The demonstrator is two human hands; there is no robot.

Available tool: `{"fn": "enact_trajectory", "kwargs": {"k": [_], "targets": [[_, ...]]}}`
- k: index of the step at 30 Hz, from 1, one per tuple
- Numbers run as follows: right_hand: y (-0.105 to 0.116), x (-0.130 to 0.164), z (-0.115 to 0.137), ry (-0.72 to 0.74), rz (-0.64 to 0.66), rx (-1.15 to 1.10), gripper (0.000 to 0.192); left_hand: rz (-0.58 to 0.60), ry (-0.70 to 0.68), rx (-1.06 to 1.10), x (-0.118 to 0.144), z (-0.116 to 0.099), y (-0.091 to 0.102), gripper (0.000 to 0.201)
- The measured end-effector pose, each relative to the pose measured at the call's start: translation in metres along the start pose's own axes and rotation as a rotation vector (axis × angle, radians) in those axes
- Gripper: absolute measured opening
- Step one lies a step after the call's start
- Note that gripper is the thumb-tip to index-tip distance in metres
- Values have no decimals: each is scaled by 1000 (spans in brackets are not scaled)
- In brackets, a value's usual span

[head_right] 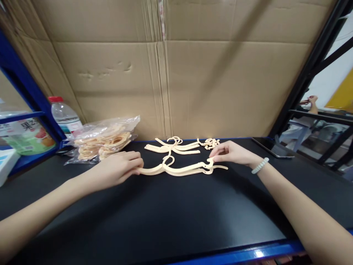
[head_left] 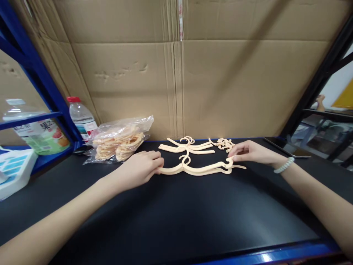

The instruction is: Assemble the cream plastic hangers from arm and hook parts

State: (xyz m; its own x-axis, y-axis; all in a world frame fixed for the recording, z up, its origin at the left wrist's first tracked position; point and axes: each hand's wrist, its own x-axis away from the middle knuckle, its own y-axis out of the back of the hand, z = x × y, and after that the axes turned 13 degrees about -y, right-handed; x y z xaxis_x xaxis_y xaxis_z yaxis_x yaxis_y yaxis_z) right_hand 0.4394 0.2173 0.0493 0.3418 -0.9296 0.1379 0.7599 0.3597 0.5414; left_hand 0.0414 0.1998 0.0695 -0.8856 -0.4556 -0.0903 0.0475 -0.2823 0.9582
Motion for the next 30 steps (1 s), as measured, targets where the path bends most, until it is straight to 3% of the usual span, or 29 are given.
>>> {"fn": "enact_trajectory", "kwargs": {"k": [4,10,18,30], "targets": [[-3,-1,2,31,78,313,32,40,-40,46,-1,-5,2,13],[-5,-3,1,113,42,478,34,79,-44,95,1,-7,0,12],[-12,1,5,103,26,484,32,81,6,76,0,-15,3,4],[-23,-3,7,234,-271,415,22,-4,-23,102,-5,-29,-4,12]]}}
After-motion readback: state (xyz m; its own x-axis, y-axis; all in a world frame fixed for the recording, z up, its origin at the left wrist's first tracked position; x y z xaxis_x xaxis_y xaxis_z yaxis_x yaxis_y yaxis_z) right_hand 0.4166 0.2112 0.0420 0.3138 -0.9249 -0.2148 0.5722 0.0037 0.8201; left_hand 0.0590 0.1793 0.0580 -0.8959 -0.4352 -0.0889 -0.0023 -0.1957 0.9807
